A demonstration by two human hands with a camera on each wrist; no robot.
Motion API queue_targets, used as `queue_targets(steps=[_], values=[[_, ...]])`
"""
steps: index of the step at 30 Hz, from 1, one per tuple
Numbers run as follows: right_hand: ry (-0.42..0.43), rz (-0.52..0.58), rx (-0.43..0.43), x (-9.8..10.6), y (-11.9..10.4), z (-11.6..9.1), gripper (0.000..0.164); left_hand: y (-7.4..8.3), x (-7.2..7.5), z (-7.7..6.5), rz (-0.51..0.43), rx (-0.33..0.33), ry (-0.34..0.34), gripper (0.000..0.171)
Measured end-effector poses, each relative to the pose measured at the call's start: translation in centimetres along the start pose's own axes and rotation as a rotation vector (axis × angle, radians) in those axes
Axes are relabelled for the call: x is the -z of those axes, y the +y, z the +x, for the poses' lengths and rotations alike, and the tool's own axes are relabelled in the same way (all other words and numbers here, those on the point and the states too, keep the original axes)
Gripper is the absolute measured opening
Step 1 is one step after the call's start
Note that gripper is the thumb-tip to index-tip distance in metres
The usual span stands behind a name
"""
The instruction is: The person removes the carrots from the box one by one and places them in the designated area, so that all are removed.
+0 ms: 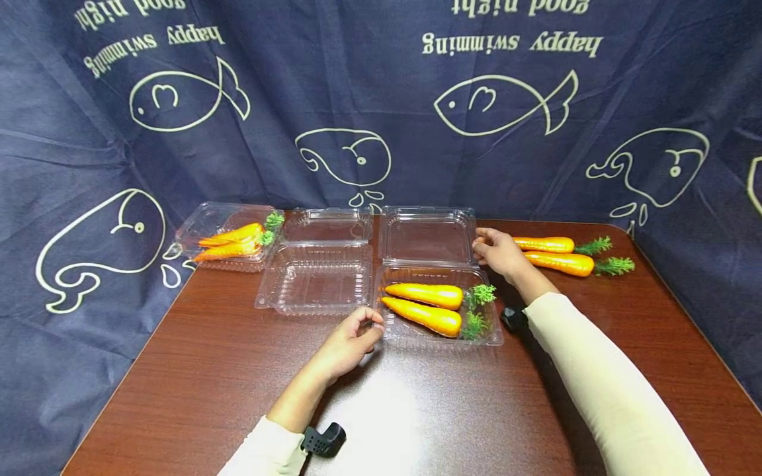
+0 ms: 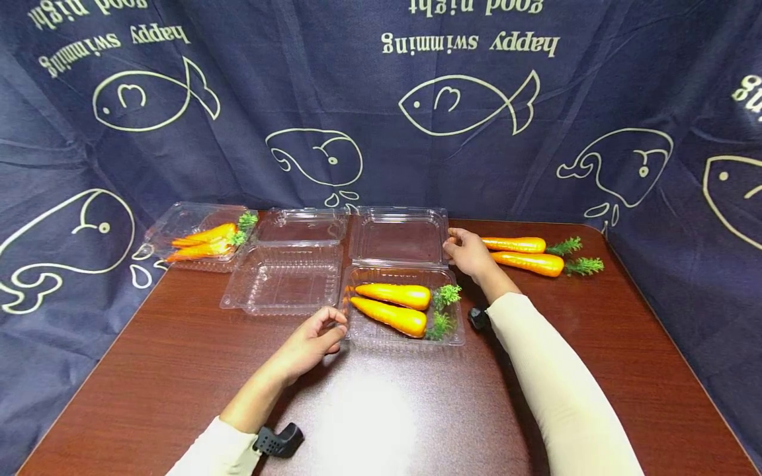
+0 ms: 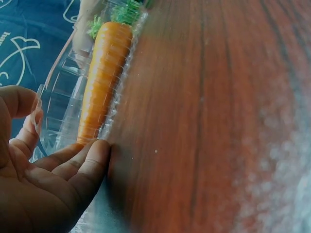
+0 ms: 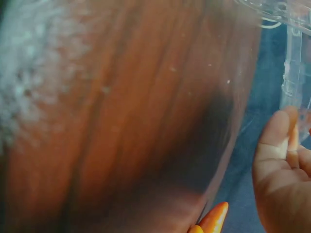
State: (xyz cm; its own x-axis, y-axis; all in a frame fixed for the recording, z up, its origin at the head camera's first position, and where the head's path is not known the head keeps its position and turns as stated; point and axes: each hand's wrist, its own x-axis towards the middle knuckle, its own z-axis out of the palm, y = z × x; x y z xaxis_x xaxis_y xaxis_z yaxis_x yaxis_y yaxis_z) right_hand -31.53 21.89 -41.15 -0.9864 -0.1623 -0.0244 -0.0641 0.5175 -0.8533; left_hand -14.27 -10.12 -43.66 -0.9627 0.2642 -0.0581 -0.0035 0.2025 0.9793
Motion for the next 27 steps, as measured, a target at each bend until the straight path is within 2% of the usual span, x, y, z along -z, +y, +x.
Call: queue_targets(steps=[7,13,20,27], values=[[-0.117,0.019,-0.085,0.0,0.3,-0.1,0.052,0.0,0.0,0.0,0.006,0.01,0.007,0.017],[-0.131,0.001,-0.127,0.3,-0.1,-0.3,0.054,0.0,0.1,0.0,0.017,0.018,0.011,0.018],[-0.073,-0.201,-0.06,0.7,-2.1,-1.0,0.05,0.1,0.1,-0.1,0.013,0.017,0.004,0.017],[-0.083,-0.281,0.051,1.0,-5.4,-1.9,0.049,0.1,0.1,-0.1,0.032,0.008,-0.002,0.016]])
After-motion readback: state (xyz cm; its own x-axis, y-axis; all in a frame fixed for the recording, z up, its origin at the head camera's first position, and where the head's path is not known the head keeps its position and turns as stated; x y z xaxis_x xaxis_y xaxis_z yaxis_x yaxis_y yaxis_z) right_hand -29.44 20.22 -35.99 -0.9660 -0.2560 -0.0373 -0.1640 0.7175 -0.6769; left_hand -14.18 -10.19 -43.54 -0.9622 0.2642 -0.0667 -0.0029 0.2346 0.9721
